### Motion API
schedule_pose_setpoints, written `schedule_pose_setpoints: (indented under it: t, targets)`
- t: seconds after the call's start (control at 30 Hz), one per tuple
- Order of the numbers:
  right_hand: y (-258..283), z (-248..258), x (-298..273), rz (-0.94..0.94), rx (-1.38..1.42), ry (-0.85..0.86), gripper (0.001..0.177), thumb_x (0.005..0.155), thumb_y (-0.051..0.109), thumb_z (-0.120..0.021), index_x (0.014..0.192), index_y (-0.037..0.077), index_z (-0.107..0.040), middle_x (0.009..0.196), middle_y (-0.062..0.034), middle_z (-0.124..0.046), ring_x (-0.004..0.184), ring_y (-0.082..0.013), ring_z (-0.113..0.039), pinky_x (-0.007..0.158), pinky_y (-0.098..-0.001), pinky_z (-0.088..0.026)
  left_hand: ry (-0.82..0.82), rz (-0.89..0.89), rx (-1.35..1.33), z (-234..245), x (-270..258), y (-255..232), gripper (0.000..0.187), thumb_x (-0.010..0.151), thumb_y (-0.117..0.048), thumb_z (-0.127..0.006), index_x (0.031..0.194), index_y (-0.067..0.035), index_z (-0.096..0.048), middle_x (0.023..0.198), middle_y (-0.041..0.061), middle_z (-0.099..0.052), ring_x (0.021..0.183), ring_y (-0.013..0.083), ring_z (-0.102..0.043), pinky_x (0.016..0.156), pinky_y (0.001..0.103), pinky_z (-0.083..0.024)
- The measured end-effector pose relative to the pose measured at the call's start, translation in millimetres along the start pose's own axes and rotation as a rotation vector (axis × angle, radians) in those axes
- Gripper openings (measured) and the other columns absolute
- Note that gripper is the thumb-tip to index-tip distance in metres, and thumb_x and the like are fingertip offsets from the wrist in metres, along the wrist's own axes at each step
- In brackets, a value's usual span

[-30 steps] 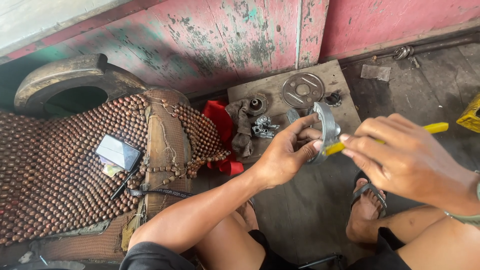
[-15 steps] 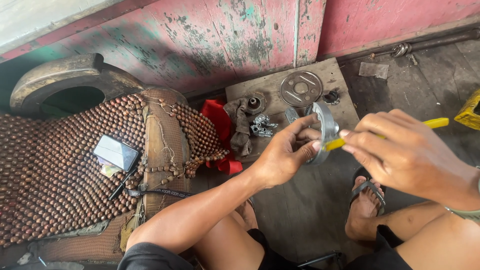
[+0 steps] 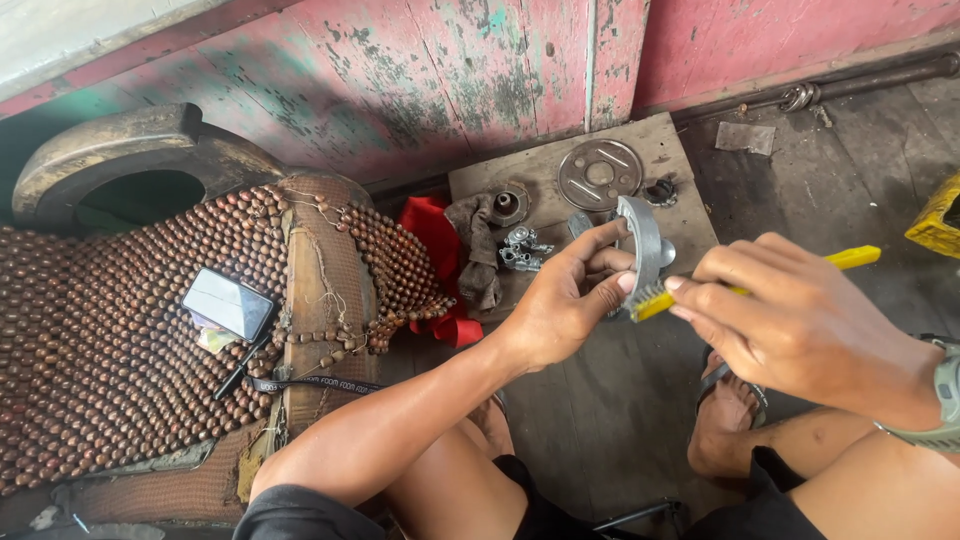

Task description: The person sits on the floor and scrubs a curved metal mechanical part with a yellow brush. They hold the part in their left hand and scrub it with their right hand, rotating the object to clean different areas.

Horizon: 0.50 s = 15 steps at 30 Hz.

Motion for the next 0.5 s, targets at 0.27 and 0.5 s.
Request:
schedule_pose_setpoints:
  t: [0.27,0.5]
  targets:
    - [-5.0,2.4,0.0,-0.041,-0.012,-0.021,0.010,0.096,0.012,-0.071,0.102,0.005,-0.067,0.092,-0.0057,-0.062,0.075,-0.0224,-0.059,0.068,-0.0355,-0.045,0.013,0.013,-0.011,-0.7,0.2,-0.2,0.061,0.103,-0.017,-0.058,0.156,0.002,-0.036,0.113,0.004,-0.067,0.105,0.0166,-0.062,0.090,0.032,-0.053]
    - [-12.7,3.8,-2.2,-0.072,-0.012,-0.046,0.004,0.097,0.008,-0.070,0.098,0.006,-0.066,0.091,-0.0052,-0.064,0.074,-0.0225,-0.059,0.069,-0.0350,-0.046,0.016,0.025,-0.032,-2.8,-1.1,5.8,0.058,0.104,-0.012,-0.058,0.156,0.001,-0.037,0.110,0.002,-0.066,0.095,0.0114,-0.057,0.079,0.028,-0.048]
Point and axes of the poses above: each hand's wrist, its own x-axis towards the middle knuckle, its own z-axis out of the back of the hand, y = z × x, the point moved 3 cm from there along x, towards the middle knuckle
